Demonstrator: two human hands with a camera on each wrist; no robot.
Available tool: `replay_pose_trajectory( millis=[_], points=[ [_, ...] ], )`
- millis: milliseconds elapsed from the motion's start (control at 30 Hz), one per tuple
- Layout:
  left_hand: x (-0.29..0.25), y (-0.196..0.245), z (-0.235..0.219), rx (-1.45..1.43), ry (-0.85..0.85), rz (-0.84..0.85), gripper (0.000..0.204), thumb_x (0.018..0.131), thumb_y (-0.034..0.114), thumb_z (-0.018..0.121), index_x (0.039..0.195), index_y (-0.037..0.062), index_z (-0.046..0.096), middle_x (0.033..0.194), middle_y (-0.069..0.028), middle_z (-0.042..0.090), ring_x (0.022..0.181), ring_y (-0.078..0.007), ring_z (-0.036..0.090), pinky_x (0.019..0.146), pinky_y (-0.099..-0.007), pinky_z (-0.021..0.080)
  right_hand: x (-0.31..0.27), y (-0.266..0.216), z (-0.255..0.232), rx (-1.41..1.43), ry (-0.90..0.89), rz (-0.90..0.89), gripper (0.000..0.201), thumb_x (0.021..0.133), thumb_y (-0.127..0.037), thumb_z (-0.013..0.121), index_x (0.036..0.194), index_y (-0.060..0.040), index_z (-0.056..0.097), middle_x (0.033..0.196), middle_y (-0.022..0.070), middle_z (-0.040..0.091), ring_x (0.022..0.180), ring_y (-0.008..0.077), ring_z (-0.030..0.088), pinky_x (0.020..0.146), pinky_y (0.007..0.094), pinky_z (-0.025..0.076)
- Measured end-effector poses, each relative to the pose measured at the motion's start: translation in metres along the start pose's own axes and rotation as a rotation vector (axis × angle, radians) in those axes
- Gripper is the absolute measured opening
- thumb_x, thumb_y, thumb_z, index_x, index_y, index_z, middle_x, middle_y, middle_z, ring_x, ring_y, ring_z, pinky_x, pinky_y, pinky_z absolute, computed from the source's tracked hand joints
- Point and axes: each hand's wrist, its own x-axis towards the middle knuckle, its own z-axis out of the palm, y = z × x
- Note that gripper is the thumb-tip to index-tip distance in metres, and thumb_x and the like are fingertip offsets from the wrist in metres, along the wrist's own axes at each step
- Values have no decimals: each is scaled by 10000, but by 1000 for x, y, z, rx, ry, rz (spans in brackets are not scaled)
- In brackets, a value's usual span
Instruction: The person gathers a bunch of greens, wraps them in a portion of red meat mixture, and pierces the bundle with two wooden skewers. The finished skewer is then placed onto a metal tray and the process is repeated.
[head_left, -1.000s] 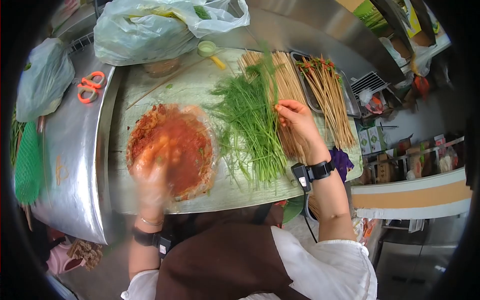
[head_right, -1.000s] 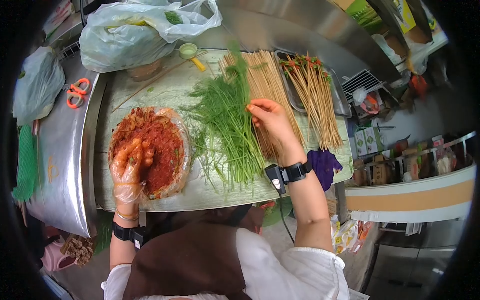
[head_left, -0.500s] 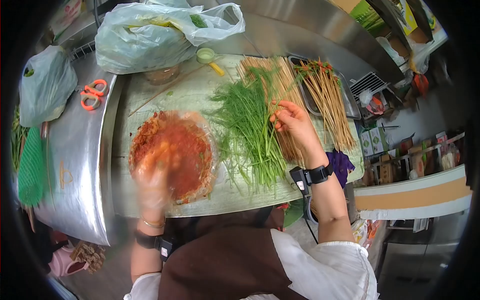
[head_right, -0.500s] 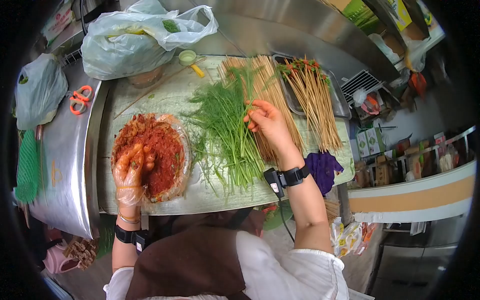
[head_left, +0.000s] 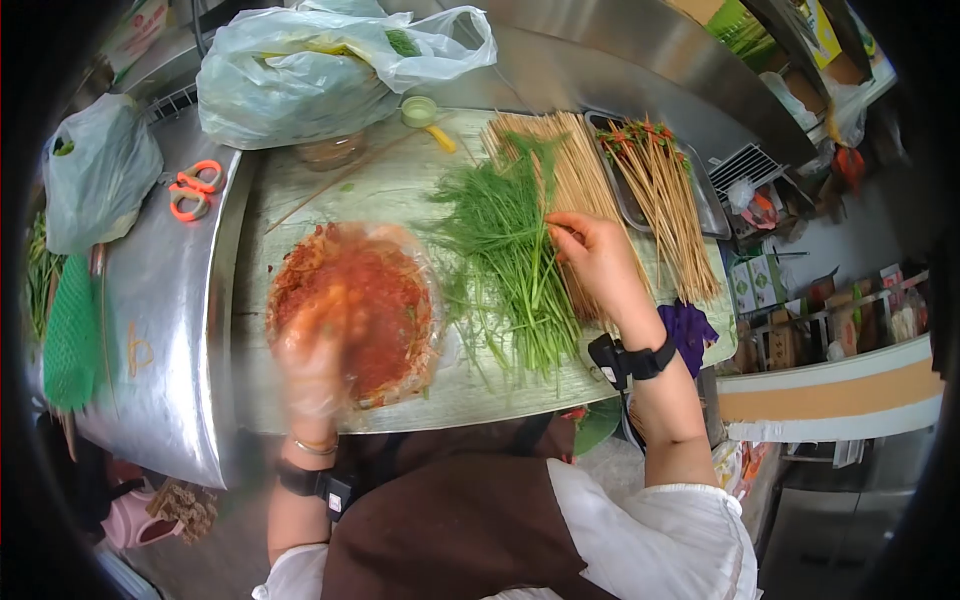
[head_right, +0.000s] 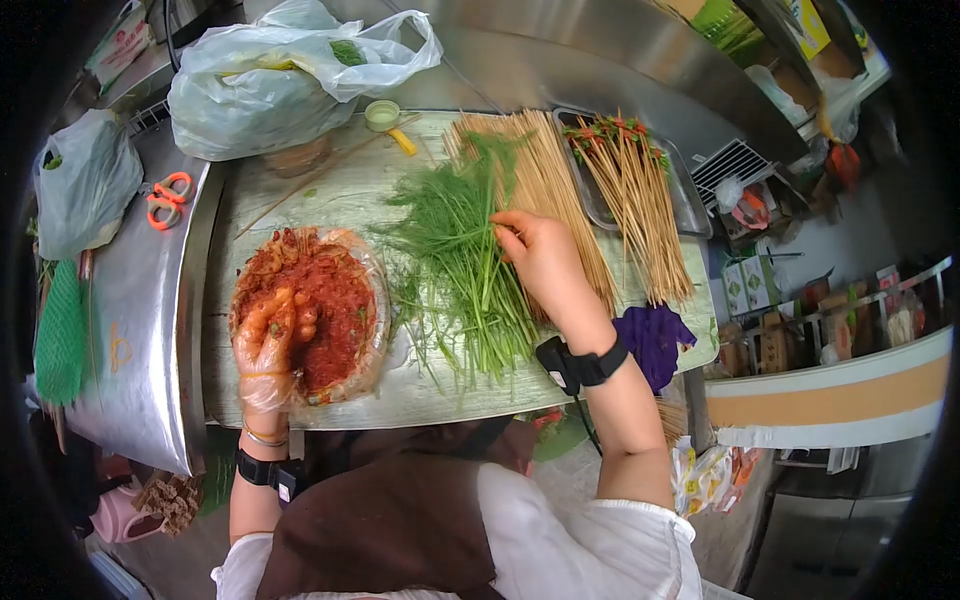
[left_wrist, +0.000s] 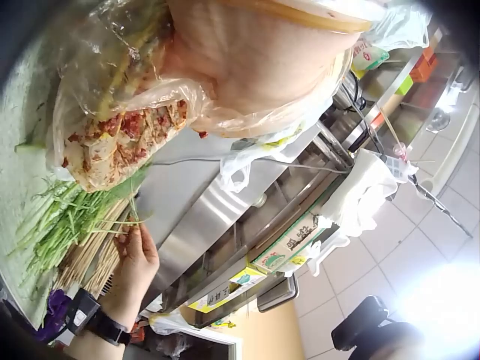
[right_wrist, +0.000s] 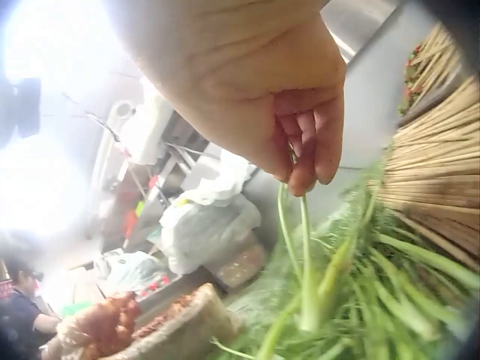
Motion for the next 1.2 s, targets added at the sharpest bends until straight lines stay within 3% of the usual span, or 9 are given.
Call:
replay_pose_trajectory(
  millis=[300,367,467,567,667,767,1000,1100,1200],
  points=[
    [3,-2,-10,71,-84,39,268,896,118,617,1125,-22,597,992,-109,653,823,-175,635,748,-281,537,8,-10,-4,100,96,-226,69,828,-56,638,879,-12,653,864,128,639,752,223,643,645,301,504],
    [0,4,-5,35,-106,2,253,895,71,587,1125,-34,589,1017,-114,649,885,-182,639,803,-293,531,4,3,6,-194,13,-345,38,817,-42,647,833,-7,648,822,96,616,765,190,620,675,306,499],
    [1,-2,-6,-15,-146,-54,245,898,13,542,1131,-53,578,1051,-116,641,942,-180,636,844,-296,520,-6,-15,-2,155,48,-200,65,778,29,650,838,5,646,808,68,598,733,160,620,652,263,495],
    [2,13,5,217,-285,78,302,875,66,565,1159,-34,577,1011,-107,655,956,-198,630,853,-311,511,-18,-26,2,317,41,-73,90,763,44,657,843,5,646,810,61,593,714,141,608,640,243,486],
    [9,49,29,790,-490,423,339,833,84,571,1162,5,590,974,-111,651,944,-235,628,860,-332,493,-28,-45,2,199,36,-286,101,771,21,668,868,11,643,825,59,598,705,127,597,631,242,482],
    [13,61,46,703,-446,453,336,798,86,564,1124,23,615,1008,-117,644,964,-269,607,873,-350,471,-14,-19,-2,229,116,-192,94,825,-54,653,904,-4,648,771,-1,602,658,78,556,592,213,443],
    [10,36,41,224,-248,73,258,835,72,649,1072,-27,627,1151,-119,611,1088,-211,553,970,-347,425,-11,10,-1,395,17,-15,165,848,-79,642,991,2,648,769,-19,598,612,32,527,553,187,421],
    [10,24,31,345,-241,140,266,838,27,625,1093,-48,617,1105,-106,628,1012,-182,581,898,-305,467,4,31,23,407,1,21,212,812,-109,677,998,-10,654,782,19,609,612,83,557,562,227,449],
    [2,28,35,277,-200,90,260,822,28,644,1070,-48,628,1064,-99,647,976,-172,593,867,-294,481,14,22,34,42,72,-127,296,754,-150,720,1017,-30,655,810,60,612,628,149,576,590,267,471]
  ],
)
